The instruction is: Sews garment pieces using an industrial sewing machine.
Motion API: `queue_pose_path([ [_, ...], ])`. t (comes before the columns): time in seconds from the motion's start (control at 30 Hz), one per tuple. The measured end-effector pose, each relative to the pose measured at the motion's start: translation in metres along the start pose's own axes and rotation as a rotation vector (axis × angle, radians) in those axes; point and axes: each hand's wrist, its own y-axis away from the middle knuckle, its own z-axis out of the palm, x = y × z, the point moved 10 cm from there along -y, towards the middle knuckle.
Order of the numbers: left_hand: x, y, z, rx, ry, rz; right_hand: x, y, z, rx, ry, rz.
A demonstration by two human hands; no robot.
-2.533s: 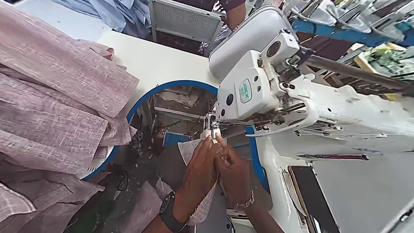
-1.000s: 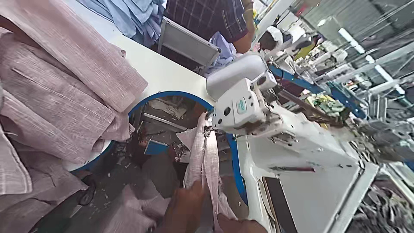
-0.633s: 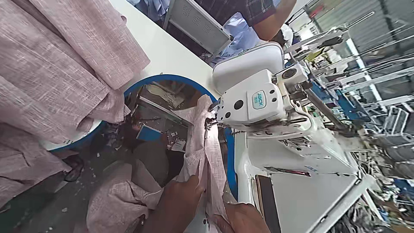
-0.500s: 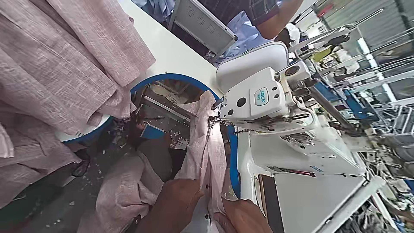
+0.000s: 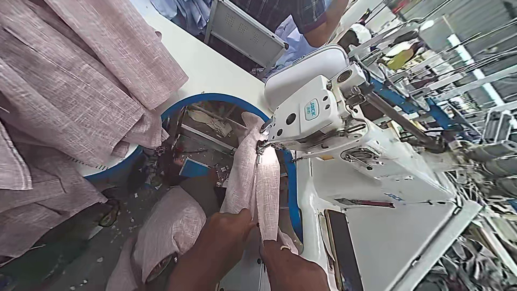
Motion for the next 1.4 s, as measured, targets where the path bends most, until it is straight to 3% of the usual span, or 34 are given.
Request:
queue_pose_path([
  [0.2,0.015,-0.002,-0.004,-0.118,-0.121,0.009,0.003,-0.011,0.002,0.176,0.059,0.122],
  [0.27,0.012,0.001,-0.007,-0.084,-0.106,-0.016,0.0,-0.016,0.008,0.192,0.057,0.151],
  [0.4,0.001,-0.005,0.002,-0.003,-0.025,-0.131,0.001,-0.031,0.014,0.15,0.108,0.183],
  [0.53,-0.013,-0.012,0.008,0.12,-0.016,-0.14,0.017,-0.043,0.022,0.105,0.1,0.221],
  [0.63,-0.014,-0.009,0.005,0.06,0.023,-0.195,0.034,-0.022,0.037,-0.147,-0.097,0.274],
  [0.7,-0.015,-0.006,0.009,0.026,0.065,-0.199,0.034,-0.017,0.035,-0.231,-0.172,0.202],
  [0.8,-0.021,-0.006,0.018,0.062,0.118,-0.146,0.016,-0.034,0.023,-0.176,-0.118,0.049],
  [0.87,-0.033,-0.009,0.023,0.033,0.248,-0.189,0.007,-0.045,0.022,-0.145,-0.037,-0.035],
  [0.97,-0.059,-0.014,0.041,-0.141,0.641,-0.319,0.002,-0.055,0.03,-0.099,0.056,-0.105],
  [1.03,-0.07,-0.023,0.051,-0.199,0.857,-0.364,0.005,-0.064,0.034,-0.091,0.096,-0.075],
  [1.1,-0.075,-0.033,0.056,-0.151,0.936,-0.351,0.014,-0.074,0.037,-0.126,0.068,0.01],
  [1.17,-0.077,-0.034,0.053,-0.1,0.887,-0.34,0.031,-0.07,0.044,-0.264,-0.038,0.17],
  [1.27,-0.088,-0.017,0.026,-0.101,0.686,-0.33,0.059,-0.025,0.05,-0.428,-0.134,0.348],
  [1.33,-0.117,-0.021,0.013,-0.249,0.563,-0.33,0.087,0.002,0.079,-0.622,-0.169,0.403],
  [1.4,-0.146,-0.052,0.002,-0.444,0.374,-0.291,0.107,0.015,0.096,-0.655,-0.191,0.435],
])
